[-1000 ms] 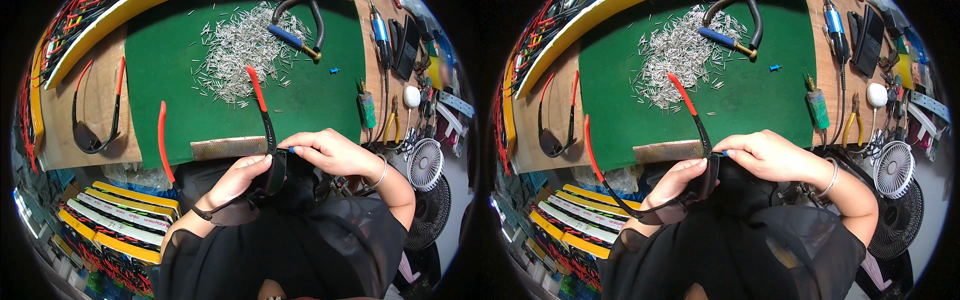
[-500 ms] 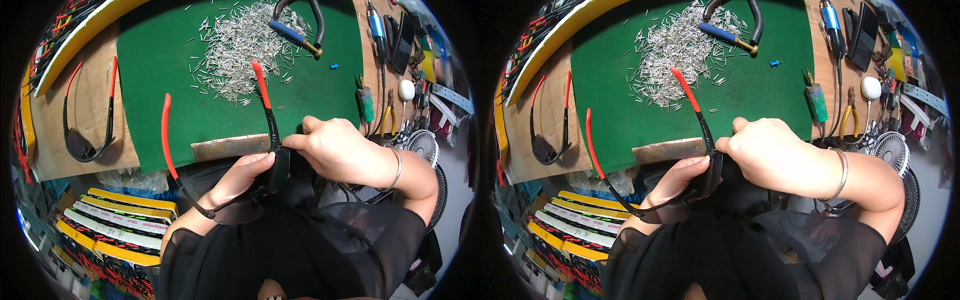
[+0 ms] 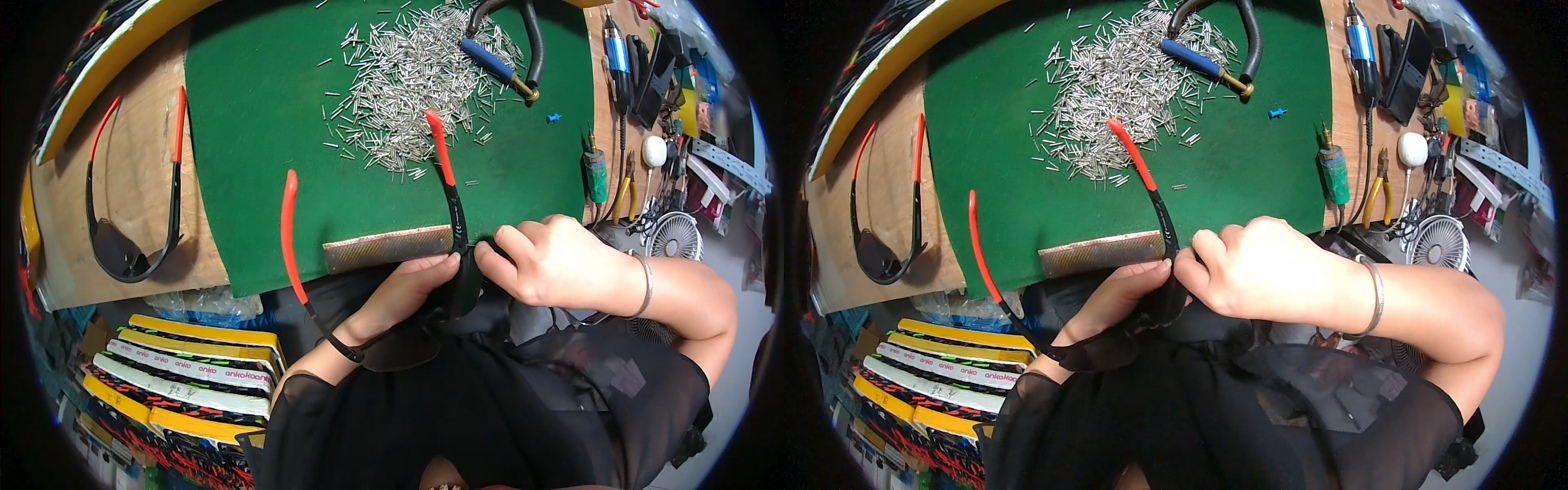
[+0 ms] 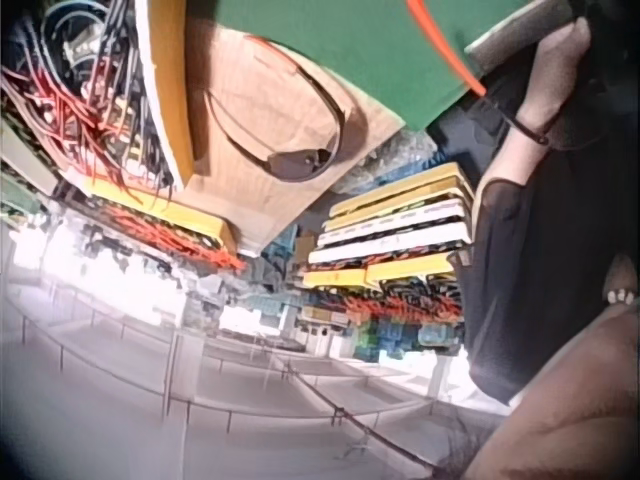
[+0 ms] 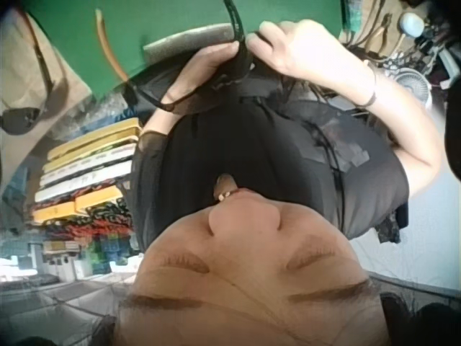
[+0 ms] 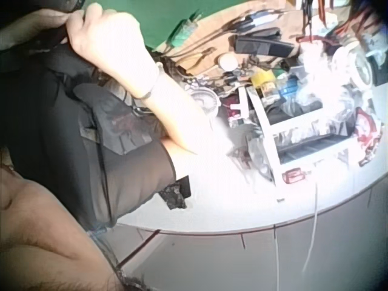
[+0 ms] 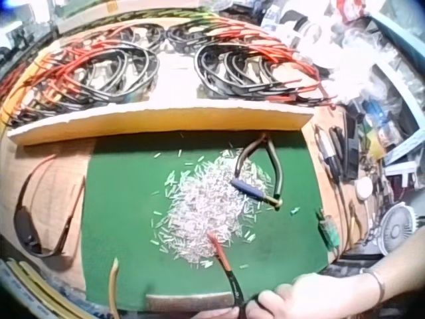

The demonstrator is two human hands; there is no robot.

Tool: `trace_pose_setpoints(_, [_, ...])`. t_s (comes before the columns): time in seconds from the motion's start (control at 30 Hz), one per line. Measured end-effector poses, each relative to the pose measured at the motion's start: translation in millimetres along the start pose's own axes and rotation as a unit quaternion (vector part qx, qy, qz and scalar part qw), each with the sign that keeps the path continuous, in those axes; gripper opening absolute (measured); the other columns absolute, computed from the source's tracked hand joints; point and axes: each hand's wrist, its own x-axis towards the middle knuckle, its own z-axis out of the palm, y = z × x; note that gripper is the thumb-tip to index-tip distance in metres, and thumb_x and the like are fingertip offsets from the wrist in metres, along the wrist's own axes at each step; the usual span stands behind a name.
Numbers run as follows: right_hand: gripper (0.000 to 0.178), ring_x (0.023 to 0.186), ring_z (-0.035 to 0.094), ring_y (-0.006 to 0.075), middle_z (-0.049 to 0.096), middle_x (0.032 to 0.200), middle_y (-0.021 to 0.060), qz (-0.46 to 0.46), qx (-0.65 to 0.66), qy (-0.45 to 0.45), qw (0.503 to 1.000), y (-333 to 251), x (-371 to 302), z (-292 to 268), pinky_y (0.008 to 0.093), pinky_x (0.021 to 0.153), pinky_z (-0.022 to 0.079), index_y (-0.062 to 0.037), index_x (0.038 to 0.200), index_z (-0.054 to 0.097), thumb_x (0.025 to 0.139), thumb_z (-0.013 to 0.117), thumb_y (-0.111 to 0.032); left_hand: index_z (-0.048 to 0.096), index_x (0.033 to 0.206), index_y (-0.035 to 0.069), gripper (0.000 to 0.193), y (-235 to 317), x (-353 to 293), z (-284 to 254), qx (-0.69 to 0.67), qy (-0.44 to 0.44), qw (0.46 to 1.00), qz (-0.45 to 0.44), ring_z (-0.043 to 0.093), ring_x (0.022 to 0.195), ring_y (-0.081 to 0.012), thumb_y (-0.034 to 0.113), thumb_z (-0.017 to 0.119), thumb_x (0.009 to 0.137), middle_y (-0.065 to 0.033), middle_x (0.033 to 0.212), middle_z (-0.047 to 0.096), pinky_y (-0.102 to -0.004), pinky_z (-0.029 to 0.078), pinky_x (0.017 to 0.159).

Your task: The person assembles sunglasses by inserting small metal pins into the frame using a screwdriver and pliers. They repeatedly pick up frames, insert pins, and test the fit, working at a cluttered workbench with tools and parts.

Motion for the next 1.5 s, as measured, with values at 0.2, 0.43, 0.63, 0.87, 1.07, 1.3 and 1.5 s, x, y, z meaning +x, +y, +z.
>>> trace_pose_setpoints(0.2, [0.01, 0.053, 0.057, 0.0285, 0.051, 0.059, 0.0164, 0.134, 0.187, -0.014, 0.973, 2, 3, 3, 0.0363, 0.045, 0.046, -0.0002, 0.069, 0.051, 0.071, 0.054, -0.009, 0.055, 0.097, -0.001, 0.034, -3, 3, -2, 0.025, 0.007, 1.0, -0.003, 0.056, 0.074, -0.0078, 0.03, 0.042, 0.092, -0.005, 0.083, 0.061, -0.0199, 0.044, 0.069])
trace_pose_setpoints(0.43, [0.021, 0.065, 0.057, 0.0372, 0.055, 0.063, 0.0223, 0.288, 0.367, 0.0, 0.884, -4, 9, 2, 0.0431, 0.06, 0.045, 0.0017, 0.072, 0.057, 0.082, 0.051, -0.016, 0.056, 0.097, -0.001, 0.033, -3, 0, 1, 0.036, 0.009, 0.999, 0.03, 0.055, 0.074, -0.0077, 0.029, 0.041, 0.092, -0.0044, 0.083, 0.061, -0.0199, 0.044, 0.069])
trace_pose_setpoints(0.63, [0.018, 0.073, 0.057, 0.0377, 0.058, 0.072, 0.02, 0.196, 0.317, -0.07, 0.925, 4, -11, 0, 0.0414, 0.064, 0.045, -0.0001, 0.089, 0.054, 0.083, 0.051, -0.017, 0.053, 0.101, 0.0, 0.028, -1, -11, 24, -0.007, 0.053, 0.997, 0.06, 0.056, 0.074, -0.0074, 0.022, 0.04, 0.092, -0.0041, 0.084, 0.06, -0.0203, 0.045, 0.07])
trace_pose_setpoints(0.87, [0.027, 0.061, 0.04, 0.007, 0.045, 0.069, 0.0002, 0.263, 0.556, 0.178, 0.768, -2, -22, 24, 0.022, 0.055, 0.036, -0.0031, 0.096, 0.049, 0.081, 0.061, -0.022, 0.051, 0.107, -0.003, 0.024, 4, 2, 37, 0.219, 0.113, 0.934, 0.26, 0.048, 0.08, -0.0072, 0.014, 0.044, 0.091, 0.0001, 0.091, 0.056, -0.0235, 0.041, 0.076])
trace_pose_setpoints(1.07, [0.018, 0.059, 0.048, 0.0099, 0.049, 0.068, 0.0032, 0.193, 0.501, 0.283, 0.795, 3, -5, 29, 0.0237, 0.054, 0.041, -0.0023, 0.079, 0.052, 0.073, 0.067, -0.012, 0.042, 0.115, 0.003, 0.029, -2, 8, 46, 0.209, 0.095, 0.931, 0.285, 0.051, 0.092, -0.0115, 0.017, 0.047, 0.09, -0.006, 0.104, 0.05, -0.027, 0.044, 0.078])
trace_pose_setpoints(1.3, [0.02, 0.052, 0.048, 0.0213, 0.044, 0.059, 0.0049, 0.012, 0.053, 0.481, 0.875, 5, -22, -22, 0.0308, 0.047, 0.039, -0.0068, 0.071, 0.051, 0.056, 0.065, -0.009, 0.031, 0.125, 0.002, 0.034, -1, -28, 49, 0.137, 0.139, 0.978, 0.073, 0.055, 0.071, -0.0086, 0.015, 0.036, 0.093, -0.0079, 0.105, 0.052, -0.0191, 0.048, 0.061])
trace_pose_setpoints(1.5, [0.021, 0.046, 0.033, 0.0119, 0.023, 0.056, 0.0009, -0.095, -0.011, 0.511, 0.854, -39, -15, -24, 0.0239, 0.041, 0.026, -0.0113, 0.052, 0.035, 0.051, 0.055, -0.017, 0.036, 0.12, 0.0, 0.03, -22, -4, 40, 0.082, 0.102, 0.971, 0.199, 0.05, 0.096, -0.0113, 0.013, 0.039, 0.093, -0.0063, 0.104, 0.052, -0.0256, 0.042, 0.084])
